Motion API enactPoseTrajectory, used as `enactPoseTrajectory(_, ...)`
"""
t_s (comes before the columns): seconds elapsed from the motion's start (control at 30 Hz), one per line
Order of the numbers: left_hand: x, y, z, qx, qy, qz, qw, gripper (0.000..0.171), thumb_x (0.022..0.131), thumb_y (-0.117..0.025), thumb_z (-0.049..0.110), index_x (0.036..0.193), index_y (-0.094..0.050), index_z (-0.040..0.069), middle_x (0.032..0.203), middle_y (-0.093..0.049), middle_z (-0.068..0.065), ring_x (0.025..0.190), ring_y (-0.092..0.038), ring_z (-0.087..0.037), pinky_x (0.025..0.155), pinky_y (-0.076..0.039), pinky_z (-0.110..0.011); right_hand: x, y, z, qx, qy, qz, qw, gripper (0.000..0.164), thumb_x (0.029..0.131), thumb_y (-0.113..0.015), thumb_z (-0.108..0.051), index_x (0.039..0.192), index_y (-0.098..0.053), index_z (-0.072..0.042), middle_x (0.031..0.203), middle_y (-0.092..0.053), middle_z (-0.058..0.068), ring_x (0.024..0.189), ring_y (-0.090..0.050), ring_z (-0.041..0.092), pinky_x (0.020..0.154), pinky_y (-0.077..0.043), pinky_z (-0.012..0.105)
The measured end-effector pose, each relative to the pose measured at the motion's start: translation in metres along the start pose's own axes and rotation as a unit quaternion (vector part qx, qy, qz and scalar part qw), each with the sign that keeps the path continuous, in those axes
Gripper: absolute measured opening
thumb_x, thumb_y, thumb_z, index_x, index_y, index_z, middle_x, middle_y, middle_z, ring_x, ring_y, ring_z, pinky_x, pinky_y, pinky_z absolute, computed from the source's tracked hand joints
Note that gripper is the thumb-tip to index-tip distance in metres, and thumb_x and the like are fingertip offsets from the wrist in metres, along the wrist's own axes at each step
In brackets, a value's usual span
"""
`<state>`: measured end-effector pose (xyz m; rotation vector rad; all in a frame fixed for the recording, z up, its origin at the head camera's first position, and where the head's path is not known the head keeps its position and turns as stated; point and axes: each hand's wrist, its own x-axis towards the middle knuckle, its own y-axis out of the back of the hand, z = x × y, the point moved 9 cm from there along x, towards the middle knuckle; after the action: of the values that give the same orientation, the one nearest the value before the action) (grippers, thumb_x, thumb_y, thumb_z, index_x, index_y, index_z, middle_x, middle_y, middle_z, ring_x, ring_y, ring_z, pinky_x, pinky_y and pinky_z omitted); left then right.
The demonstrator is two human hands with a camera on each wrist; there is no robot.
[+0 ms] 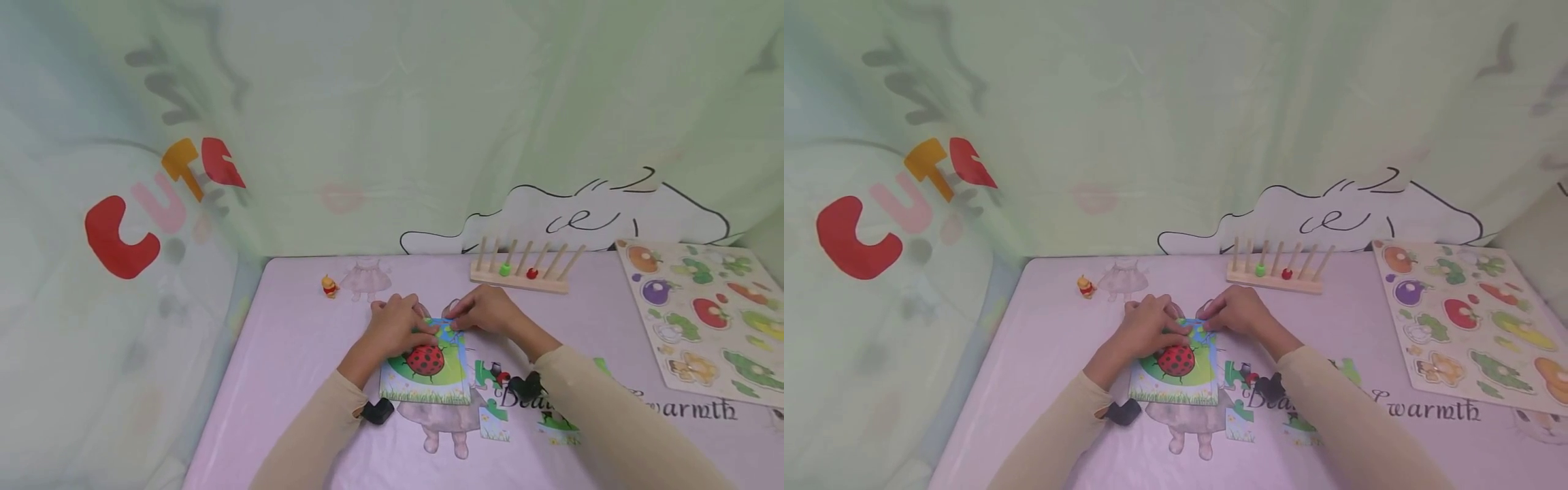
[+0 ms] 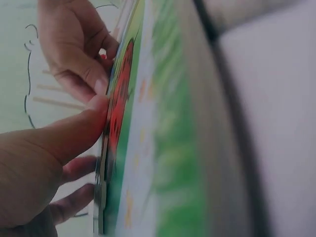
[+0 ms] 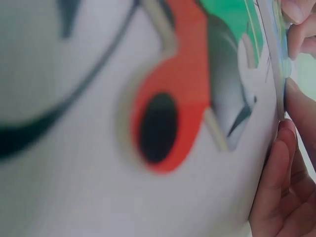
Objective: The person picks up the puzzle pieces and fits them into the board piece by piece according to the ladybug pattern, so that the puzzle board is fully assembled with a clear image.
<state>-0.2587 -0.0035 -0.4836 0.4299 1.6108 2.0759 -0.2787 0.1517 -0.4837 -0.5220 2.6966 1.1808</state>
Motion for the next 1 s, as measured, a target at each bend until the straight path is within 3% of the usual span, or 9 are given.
enactPoseTrajectory(0.23,-0.009,0.007,-0.012,0.004,-0.034,-0.033,0.9989,0.025,0.091,-0.069,0.055,0.114,-0.074,0.049,0.109,-0.055,0.015,0.101,-0.045,-0.011,0.091,-0.035,-0.053,-0.001,0.002,-0.001,0.003,0.0,0.007,1.0,0.016,0.08,-0.087,-0.02,0.096,-0.084,-0.015,0.1,-0.08,0.003,0.095,-0.068,0.016,0.075,-0.05,0.027)
enactPoseTrajectory(0.5,-0.021,0.014,-0.033,0.019,-0.021,-0.04,0.9988,0.022,0.088,-0.074,0.053,0.109,-0.077,0.047,0.113,-0.057,0.012,0.103,-0.045,-0.015,0.095,-0.035,-0.059,-0.002,0.002,-0.001,0.0,-0.006,0.008,1.0,0.016,0.08,-0.087,-0.019,0.095,-0.084,-0.015,0.104,-0.08,0.005,0.102,-0.069,0.02,0.08,-0.05,0.03)
enactPoseTrajectory(0.63,-0.026,0.017,-0.043,0.013,-0.004,-0.04,0.9991,0.029,0.082,-0.08,0.055,0.109,-0.078,0.046,0.114,-0.057,0.013,0.105,-0.045,-0.016,0.094,-0.036,-0.058,-0.002,0.002,0.0,0.006,-0.015,0.01,1.0,0.015,0.08,-0.087,-0.019,0.095,-0.084,-0.015,0.105,-0.08,0.006,0.101,-0.068,0.019,0.079,-0.05,0.03)
enactPoseTrajectory(0.8,-0.029,0.021,-0.042,-0.002,-0.009,-0.049,0.9988,0.046,0.071,-0.088,0.057,0.114,-0.076,0.046,0.119,-0.056,0.011,0.106,-0.048,-0.016,0.091,-0.037,-0.055,-0.003,0.003,0.002,0.009,-0.022,0.017,1.0,0.014,0.08,-0.087,-0.019,0.094,-0.084,-0.015,0.105,-0.08,0.005,0.1,-0.068,0.02,0.075,-0.048,0.028)
enactPoseTrajectory(1.0,-0.028,0.019,-0.045,-0.019,-0.014,-0.049,0.9985,0.041,0.074,-0.086,0.054,0.113,-0.076,0.046,0.115,-0.055,0.013,0.101,-0.048,-0.013,0.091,-0.032,-0.055,-0.008,0.003,0.006,0.011,-0.015,0.012,1.0,0.013,0.086,-0.083,-0.022,0.098,-0.084,-0.017,0.103,-0.08,0.002,0.097,-0.065,0.018,0.077,-0.048,0.028)
